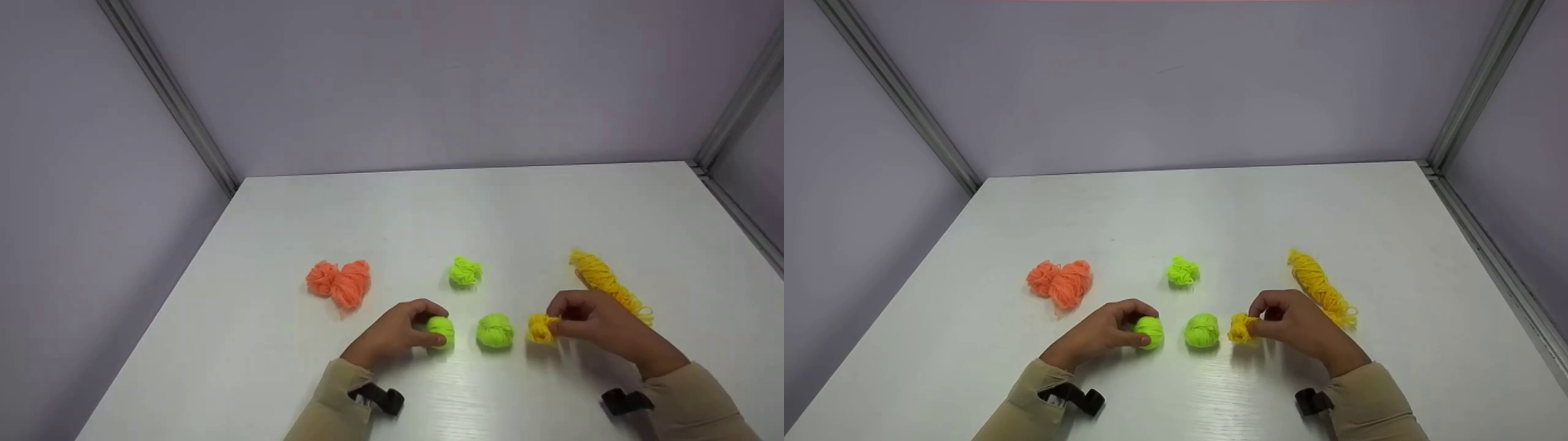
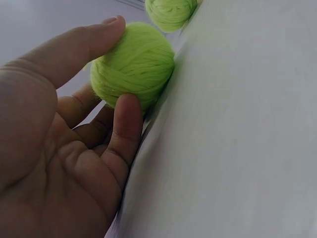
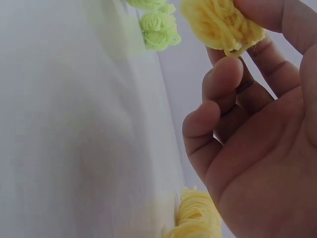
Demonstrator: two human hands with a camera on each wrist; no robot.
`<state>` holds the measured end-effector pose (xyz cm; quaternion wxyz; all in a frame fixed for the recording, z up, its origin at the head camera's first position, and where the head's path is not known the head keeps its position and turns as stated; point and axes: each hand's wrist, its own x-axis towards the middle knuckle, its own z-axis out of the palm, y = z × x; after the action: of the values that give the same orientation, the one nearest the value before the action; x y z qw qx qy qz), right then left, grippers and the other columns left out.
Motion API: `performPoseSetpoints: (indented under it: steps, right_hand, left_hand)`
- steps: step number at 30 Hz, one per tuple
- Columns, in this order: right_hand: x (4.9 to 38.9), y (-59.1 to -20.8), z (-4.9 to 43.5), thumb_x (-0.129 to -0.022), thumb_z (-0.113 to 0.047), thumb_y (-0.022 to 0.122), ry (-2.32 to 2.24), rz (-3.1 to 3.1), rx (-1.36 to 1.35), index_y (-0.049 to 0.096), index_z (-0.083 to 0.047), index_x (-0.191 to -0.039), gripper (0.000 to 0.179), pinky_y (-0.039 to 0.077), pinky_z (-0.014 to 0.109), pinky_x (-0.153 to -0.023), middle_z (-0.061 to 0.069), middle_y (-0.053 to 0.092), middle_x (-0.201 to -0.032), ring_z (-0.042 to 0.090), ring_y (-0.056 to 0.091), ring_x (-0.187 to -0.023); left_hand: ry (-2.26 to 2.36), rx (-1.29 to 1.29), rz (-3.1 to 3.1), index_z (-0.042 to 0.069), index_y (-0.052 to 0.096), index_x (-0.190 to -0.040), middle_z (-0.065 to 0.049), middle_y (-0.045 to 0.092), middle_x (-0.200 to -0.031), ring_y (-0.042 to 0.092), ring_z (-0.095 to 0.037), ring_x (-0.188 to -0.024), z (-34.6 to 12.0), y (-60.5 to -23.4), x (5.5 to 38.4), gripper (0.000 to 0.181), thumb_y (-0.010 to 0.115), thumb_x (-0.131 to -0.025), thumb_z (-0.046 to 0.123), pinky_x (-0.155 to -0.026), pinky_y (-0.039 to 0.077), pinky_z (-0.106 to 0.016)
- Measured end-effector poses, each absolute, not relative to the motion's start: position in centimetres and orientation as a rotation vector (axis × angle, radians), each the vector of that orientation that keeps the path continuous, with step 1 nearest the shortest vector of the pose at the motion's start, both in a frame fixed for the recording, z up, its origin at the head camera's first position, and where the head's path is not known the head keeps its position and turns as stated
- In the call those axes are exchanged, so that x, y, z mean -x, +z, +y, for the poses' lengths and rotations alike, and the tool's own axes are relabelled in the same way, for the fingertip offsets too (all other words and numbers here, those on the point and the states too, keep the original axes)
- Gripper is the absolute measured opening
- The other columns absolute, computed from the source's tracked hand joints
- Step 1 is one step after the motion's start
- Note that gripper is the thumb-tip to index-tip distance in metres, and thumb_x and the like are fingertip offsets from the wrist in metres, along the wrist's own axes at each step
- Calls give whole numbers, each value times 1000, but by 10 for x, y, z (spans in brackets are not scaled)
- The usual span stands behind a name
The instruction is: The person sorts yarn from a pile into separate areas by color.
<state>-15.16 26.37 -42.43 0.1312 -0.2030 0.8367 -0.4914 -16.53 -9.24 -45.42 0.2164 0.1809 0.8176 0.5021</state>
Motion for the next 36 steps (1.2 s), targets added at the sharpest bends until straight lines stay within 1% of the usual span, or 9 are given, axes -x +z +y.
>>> performPoseSetpoints:
  steps: [4, 10, 14, 20, 25, 32, 36]
  right_hand:
    - [152, -423, 266, -83, -19, 70, -1436, 2452, 543, 64, -9, -88, 12, 47, 27, -63, 9, 61, -87, 18, 54, -74]
    - [152, -423, 270, -83, -16, 70, -1466, 2512, 515, 63, -10, -86, 10, 46, 28, -59, 8, 60, -85, 18, 52, -70]
    - [152, -420, 272, -82, -19, 71, -1429, 2603, 479, 64, -12, -87, 11, 44, 27, -56, 6, 59, -82, 17, 50, -68]
    - [152, -415, 274, -82, -24, 72, -1392, 2663, 385, 64, -13, -89, 15, 44, 25, -55, 6, 61, -83, 17, 51, -68]
    - [153, -415, 278, -81, -28, 72, -1360, 2716, 354, 66, -15, -89, 17, 40, 26, -52, 6, 59, -78, 16, 49, -65]
    - [154, -416, 284, -81, -39, 71, -1325, 2745, 301, 66, -16, -91, 25, 39, 26, -52, 6, 59, -77, 17, 48, -64]
    - [155, -415, 286, -81, -41, 70, -1320, 2757, 288, 66, -16, -92, 27, 38, 27, -51, 7, 57, -76, 18, 47, -64]
  left_hand:
    - [1391, -510, 2267, 26, 62, -113, 13, 60, -106, 55, -6, -100, -92, -454, 165, 41, 77, -76, 33, -89, 42, -30]
    - [1369, -509, 2286, 31, 62, -110, 15, 60, -106, 54, -5, -100, -93, -454, 165, 38, 77, -76, 33, -89, 42, -29]
    - [1356, -511, 2295, 32, 62, -110, 15, 59, -106, 54, -5, -101, -93, -453, 166, 38, 77, -76, 33, -90, 41, -29]
    - [1347, -517, 2304, 30, 62, -112, 16, 59, -106, 53, -5, -101, -93, -451, 166, 39, 77, -76, 33, -91, 41, -29]
    - [1345, -516, 2306, 32, 62, -110, 16, 59, -106, 53, -5, -102, -92, -452, 166, 38, 77, -76, 35, -91, 41, -30]
    - [1356, -531, 2290, 32, 62, -110, 16, 59, -107, 53, -5, -102, -93, -455, 167, 38, 77, -76, 35, -91, 41, -29]
    - [1357, -528, 2289, 31, 62, -111, 16, 59, -107, 53, -5, -102, -93, -455, 167, 39, 77, -75, 35, -91, 41, -30]
